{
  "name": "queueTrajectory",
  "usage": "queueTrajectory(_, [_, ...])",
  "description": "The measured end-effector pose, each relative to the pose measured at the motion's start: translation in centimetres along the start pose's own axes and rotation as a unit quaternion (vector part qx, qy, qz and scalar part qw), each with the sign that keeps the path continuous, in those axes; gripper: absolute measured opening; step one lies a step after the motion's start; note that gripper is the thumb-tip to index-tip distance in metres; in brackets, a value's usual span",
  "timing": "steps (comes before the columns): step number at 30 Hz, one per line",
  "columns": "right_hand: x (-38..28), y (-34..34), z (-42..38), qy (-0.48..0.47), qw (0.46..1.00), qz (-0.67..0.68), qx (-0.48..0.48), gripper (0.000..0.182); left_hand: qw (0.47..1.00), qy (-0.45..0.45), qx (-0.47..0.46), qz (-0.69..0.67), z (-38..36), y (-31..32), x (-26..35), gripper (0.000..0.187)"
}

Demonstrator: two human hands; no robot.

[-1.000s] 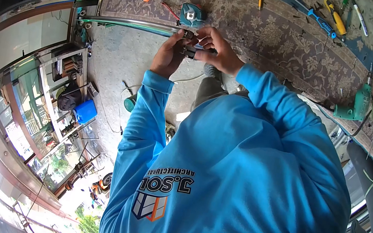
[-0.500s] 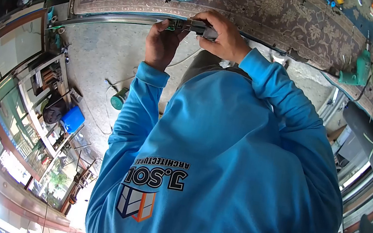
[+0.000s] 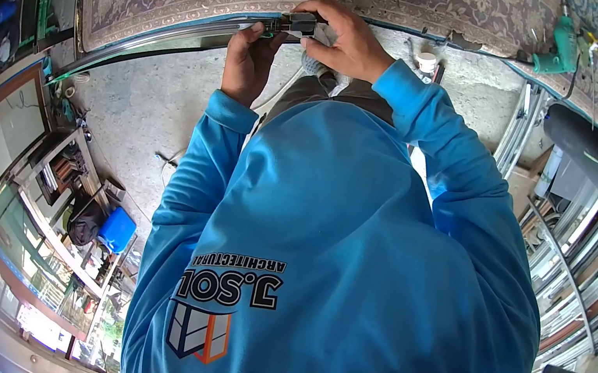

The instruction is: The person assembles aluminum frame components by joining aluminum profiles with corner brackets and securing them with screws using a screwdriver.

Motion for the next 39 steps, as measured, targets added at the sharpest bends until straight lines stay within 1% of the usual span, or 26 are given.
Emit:
queueTrajectory(7, [-0.4,0.3,-0.3,0.000,1.000,-0.004,0.011,0.042,1.000,0.011,0.014,0.024,-0.4,-0.2,0.0,0.019])
queueTrajectory(9, [-0.2,0.4,-0.5,0.022,1.000,-0.011,-0.001,0.044,0.999,0.011,0.011,0.028,-0.3,-0.2,-0.1,0.019])
queueTrajectory(11, [-0.1,0.4,-0.5,0.027,1.000,-0.001,-0.009,0.044,0.998,0.032,0.012,0.054,-0.4,-0.1,-0.1,0.021])
queueTrajectory(13, [0.1,0.5,-0.4,0.033,0.999,0.013,-0.022,0.045,0.999,0.026,0.021,0.033,0.0,-0.5,-0.8,0.021])
queueTrajectory(14, [0.0,0.3,-0.3,0.011,1.000,0.014,-0.005,0.045,0.999,0.017,0.027,0.014,0.1,-0.6,-1.1,0.022])
queueTrajectory(15, [-0.1,0.1,-0.1,-0.012,1.000,0.016,0.011,0.044,0.999,0.029,0.021,0.023,0.1,-0.4,-1.2,0.025])
queueTrajectory(16, [-0.1,0.1,0.1,-0.017,1.000,0.019,0.003,0.044,0.999,0.036,0.027,0.020,0.2,-0.4,-1.4,0.025])
queueTrajectory(18, [0.0,-0.1,0.5,-0.010,1.000,0.011,-0.005,0.044,0.998,0.048,0.035,-0.013,0.4,-0.2,-2.1,0.040])
queueTrajectory(20, [0.0,0.0,1.2,-0.022,0.999,-0.014,-0.039,0.048,0.994,0.086,0.052,-0.030,0.8,0.4,-2.5,0.040])
queueTrajectory(22, [0.3,-1.0,2.0,-0.029,0.996,-0.036,-0.073,0.051,0.980,0.149,0.127,-0.036,0.5,0.7,-2.8,0.041])
queueTrajectory(23, [-0.1,-1.7,2.8,-0.052,0.987,-0.026,-0.147,0.055,0.970,0.170,0.165,-0.054,0.5,1.5,-2.7,0.041])
queueTrajectory(24, [-0.3,-2.5,3.2,-0.076,0.972,-0.018,-0.220,0.059,0.968,0.175,0.168,-0.060,0.6,1.8,-2.8,0.041])
queueTrajectory(25, [2.2,-4.1,4.3,-0.107,0.972,-0.029,-0.205,0.063,0.958,0.213,0.182,-0.057,0.8,1.9,-2.6,0.040])
queueTrajectory(26, [3.5,-7.1,5.8,-0.083,0.982,-0.027,-0.165,0.057,0.948,0.245,0.195,-0.058,0.9,2.2,-2.9,0.040])
queueTrajectory(27, [5.7,-10.5,7.3,-0.032,0.991,-0.040,-0.122,0.052,0.937,0.250,0.233,-0.069,0.9,2.8,-2.7,0.038])
queueTrajectory(28, [9.2,-14.7,8.6,-0.065,0.982,-0.170,-0.045,0.047,0.923,0.254,0.269,-0.109,1.1,3.0,-3.0,0.037])
queueTrajectory(29, [10.6,-18.9,9.2,-0.042,0.966,-0.254,0.022,0.046,0.920,0.261,0.265,-0.124,1.4,3.2,-3.1,0.037])
queueTrajectory(30, [14.0,-22.8,9.2,-0.004,0.887,-0.461,0.034,0.049,0.915,0.271,0.265,-0.135,1.4,3.1,-3.0,0.037])
queueTrajectory(31, [18.0,-26.1,8.5,0.067,0.838,-0.541,0.003,0.055,0.911,0.268,0.279,-0.142,1.5,2.9,-3.2,0.037])
queueTrajectory(32, [19.7,-28.3,8.0,0.125,0.840,-0.528,-0.018,0.056,0.905,0.268,0.295,-0.148,1.7,2.7,-3.3,0.037])
queueTrajectory(33, [21.6,-29.5,7.5,0.087,0.806,-0.584,-0.030,0.049,0.898,0.280,0.308,-0.143,1.8,2.5,-3.4,0.037])
queueTrajectory(35, [21.7,-30.3,7.0,0.002,0.853,-0.521,-0.040,0.043,0.895,0.291,0.310,-0.134,1.9,2.3,-3.6,0.039])
queueTrajectory(37, [20.2,-30.4,6.6,-0.025,0.872,-0.490,0.003,0.040,0.894,0.298,0.313,-0.121,1.7,2.8,-3.4,0.041])
queueTrajectory(39, [16.7,-29.1,5.2,0.030,0.947,-0.319,0.029,0.039,0.894,0.305,0.313,-0.100,1.6,2.9,-3.5,0.042])
Point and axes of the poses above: each hand's wrist, its own z-axis towards the middle knuckle, its own y-axis out of the palm, x = y × z, the point moved 5 cm from there along z, towards the middle knuckle, and after that the axes turned 4 degrees about y, right-handed, at the moved point
